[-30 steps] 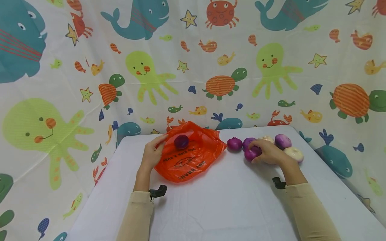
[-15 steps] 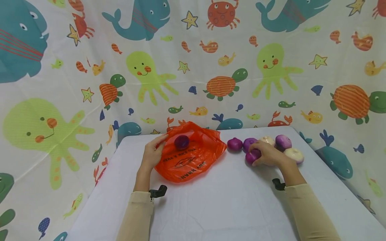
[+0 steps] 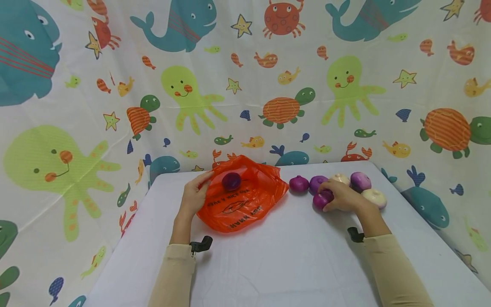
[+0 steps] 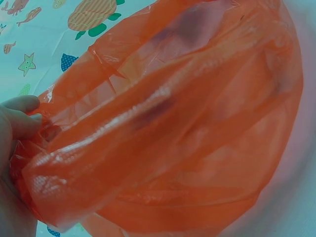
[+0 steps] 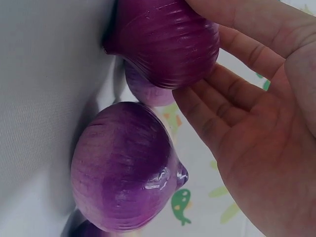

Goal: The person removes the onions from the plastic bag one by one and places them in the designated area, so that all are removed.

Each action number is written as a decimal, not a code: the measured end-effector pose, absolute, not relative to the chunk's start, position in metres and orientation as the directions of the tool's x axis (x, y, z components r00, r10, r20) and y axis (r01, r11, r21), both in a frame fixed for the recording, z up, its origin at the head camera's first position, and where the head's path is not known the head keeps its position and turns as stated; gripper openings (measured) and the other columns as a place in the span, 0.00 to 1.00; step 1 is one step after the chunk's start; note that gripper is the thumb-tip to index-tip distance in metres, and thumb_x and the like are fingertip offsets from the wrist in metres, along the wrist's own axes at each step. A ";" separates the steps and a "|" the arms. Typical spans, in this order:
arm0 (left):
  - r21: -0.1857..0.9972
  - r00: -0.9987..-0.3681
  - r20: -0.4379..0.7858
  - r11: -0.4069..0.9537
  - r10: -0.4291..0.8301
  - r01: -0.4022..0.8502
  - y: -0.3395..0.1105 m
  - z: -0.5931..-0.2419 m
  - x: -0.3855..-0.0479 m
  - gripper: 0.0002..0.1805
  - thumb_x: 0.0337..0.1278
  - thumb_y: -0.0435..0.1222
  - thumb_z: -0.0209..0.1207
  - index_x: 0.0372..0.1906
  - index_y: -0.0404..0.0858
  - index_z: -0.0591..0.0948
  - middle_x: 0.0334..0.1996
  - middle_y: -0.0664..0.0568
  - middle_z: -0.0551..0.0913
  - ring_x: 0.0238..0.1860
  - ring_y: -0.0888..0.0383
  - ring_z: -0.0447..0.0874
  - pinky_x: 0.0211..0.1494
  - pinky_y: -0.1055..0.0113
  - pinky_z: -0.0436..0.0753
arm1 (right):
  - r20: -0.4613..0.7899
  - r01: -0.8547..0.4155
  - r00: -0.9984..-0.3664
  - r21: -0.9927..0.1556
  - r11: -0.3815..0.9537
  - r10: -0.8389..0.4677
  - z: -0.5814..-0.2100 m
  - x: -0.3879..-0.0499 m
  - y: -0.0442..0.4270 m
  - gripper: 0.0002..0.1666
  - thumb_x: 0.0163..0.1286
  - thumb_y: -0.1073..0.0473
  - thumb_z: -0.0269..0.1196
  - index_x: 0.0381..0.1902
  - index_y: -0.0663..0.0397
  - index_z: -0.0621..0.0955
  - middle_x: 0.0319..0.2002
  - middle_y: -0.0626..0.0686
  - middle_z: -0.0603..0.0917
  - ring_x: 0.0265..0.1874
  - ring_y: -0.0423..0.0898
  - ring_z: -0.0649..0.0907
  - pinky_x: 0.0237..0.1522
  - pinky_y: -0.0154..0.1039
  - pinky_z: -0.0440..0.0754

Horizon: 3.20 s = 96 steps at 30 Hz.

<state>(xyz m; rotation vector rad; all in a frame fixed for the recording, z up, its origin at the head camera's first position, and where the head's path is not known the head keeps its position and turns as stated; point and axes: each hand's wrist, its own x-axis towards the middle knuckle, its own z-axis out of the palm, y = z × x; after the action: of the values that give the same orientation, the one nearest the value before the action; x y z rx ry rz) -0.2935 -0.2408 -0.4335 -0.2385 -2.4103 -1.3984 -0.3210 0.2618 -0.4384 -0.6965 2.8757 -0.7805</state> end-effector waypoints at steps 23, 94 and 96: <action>0.810 -0.926 0.376 0.494 -0.025 0.315 -0.242 -0.434 -0.294 0.22 0.79 0.33 0.52 0.71 0.48 0.79 0.72 0.50 0.77 0.76 0.46 0.71 0.73 0.45 0.76 | 0.036 -0.403 -0.896 -0.481 0.778 -0.442 -0.435 -0.319 0.264 0.30 0.56 0.59 0.80 0.56 0.51 0.82 0.58 0.61 0.79 0.61 0.63 0.76 0.63 0.69 0.79; 0.797 -0.905 0.425 0.483 -0.019 0.364 -0.228 -0.436 -0.294 0.22 0.78 0.29 0.53 0.69 0.45 0.81 0.69 0.46 0.80 0.72 0.45 0.76 0.73 0.46 0.76 | 0.192 -0.692 -0.719 -0.284 0.664 -0.668 -0.459 -0.380 -0.010 0.44 0.74 0.47 0.67 0.81 0.49 0.63 0.79 0.57 0.64 0.78 0.60 0.64 0.78 0.56 0.68; 0.801 -0.906 0.422 0.475 -0.016 0.365 -0.224 -0.436 -0.294 0.22 0.78 0.30 0.53 0.69 0.46 0.81 0.69 0.47 0.80 0.72 0.45 0.76 0.72 0.46 0.77 | 0.147 -0.662 -0.746 -0.266 0.701 -0.649 -0.458 -0.382 -0.012 0.45 0.73 0.45 0.68 0.81 0.47 0.64 0.77 0.58 0.66 0.75 0.62 0.66 0.76 0.57 0.71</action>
<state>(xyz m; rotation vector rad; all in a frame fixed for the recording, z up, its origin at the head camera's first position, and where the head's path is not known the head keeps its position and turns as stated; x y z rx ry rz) -0.2942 -0.2235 -0.4359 -0.2921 -2.3538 -1.4108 -0.3823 -0.0116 -0.4582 -1.1322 2.9361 -0.4850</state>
